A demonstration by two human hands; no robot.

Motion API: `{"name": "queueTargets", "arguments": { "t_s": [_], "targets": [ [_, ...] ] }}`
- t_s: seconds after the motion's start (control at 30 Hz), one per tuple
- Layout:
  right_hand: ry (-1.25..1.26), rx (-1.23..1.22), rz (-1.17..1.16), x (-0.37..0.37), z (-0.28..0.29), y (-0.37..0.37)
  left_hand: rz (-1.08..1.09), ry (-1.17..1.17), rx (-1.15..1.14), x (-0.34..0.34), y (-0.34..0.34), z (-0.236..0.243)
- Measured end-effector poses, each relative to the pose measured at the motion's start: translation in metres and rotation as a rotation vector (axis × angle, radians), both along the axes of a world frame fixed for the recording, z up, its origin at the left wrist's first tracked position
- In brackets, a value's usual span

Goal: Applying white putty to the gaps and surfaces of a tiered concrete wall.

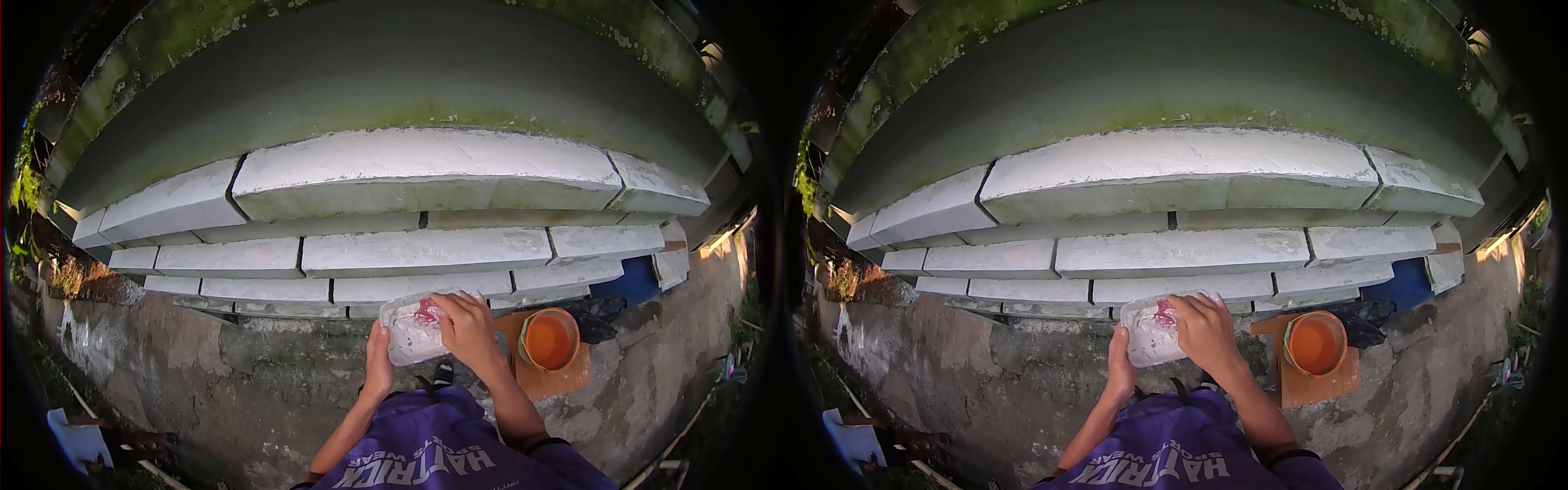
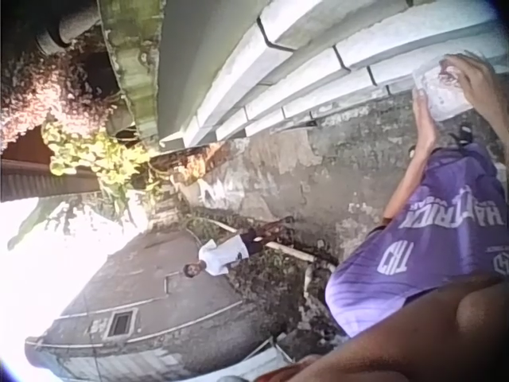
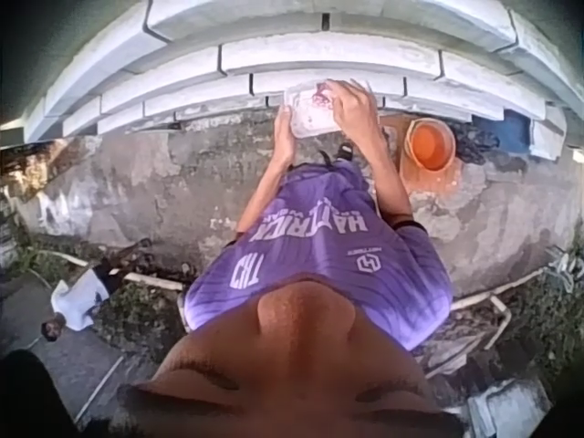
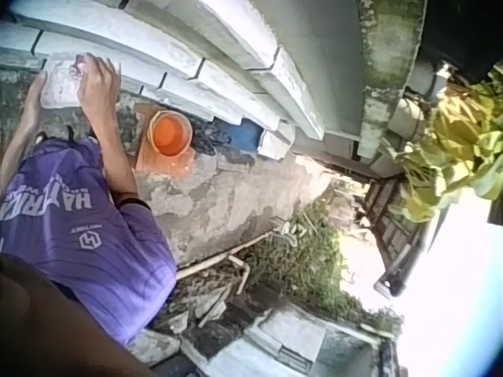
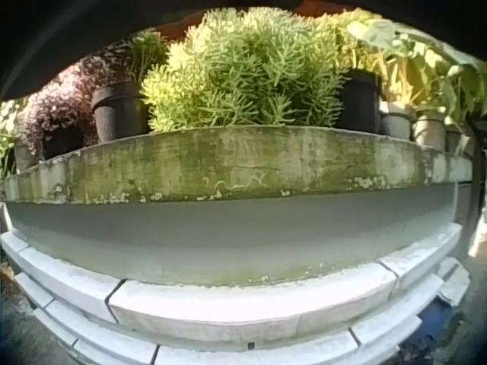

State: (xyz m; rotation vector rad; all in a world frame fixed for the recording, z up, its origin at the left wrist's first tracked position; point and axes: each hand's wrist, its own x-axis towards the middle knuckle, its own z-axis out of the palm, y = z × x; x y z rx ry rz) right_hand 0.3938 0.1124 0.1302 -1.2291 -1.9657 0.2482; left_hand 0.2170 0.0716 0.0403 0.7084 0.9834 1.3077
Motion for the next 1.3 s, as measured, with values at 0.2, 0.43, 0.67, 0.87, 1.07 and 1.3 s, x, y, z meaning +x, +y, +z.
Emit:
{"name": "queueTargets", "arguments": {
  "t_s": [0.2, 0.43, 0.67, 0.87, 1.07, 1.3],
  "targets": [
    [0.153, -0.1, -0.127, 0.006, -0.01, 0.004, -0.006, 0.018, 0.023, 0.0, -0.002, -0.001],
    [0.605, -0.317, -0.22, 0.024, -0.024, 0.011, 0.031, -0.036, -0.021, -0.001, -0.001, -0.002],
    [0.656, -0.205, -0.164, 0.033, -0.029, -0.002, 0.08, -0.065, -0.037, -0.001, 0.002, -0.021],
    [0.181, 0.116, 0.01, 0.024, -0.013, -0.013, 0.018, -0.033, 0.043, -0.008, 0.004, -0.019],
    [-0.115, 0.048, 0.045, 0.012, -0.017, -0.019, 0.023, 0.049, 0.101, -0.007, 0.0, -0.004],
    [-0.071, 0.068, 0.027, 0.0, -0.016, -0.032, 0.014, -0.039, 0.071, -0.027, -0.007, -0.013]
  ]
}}
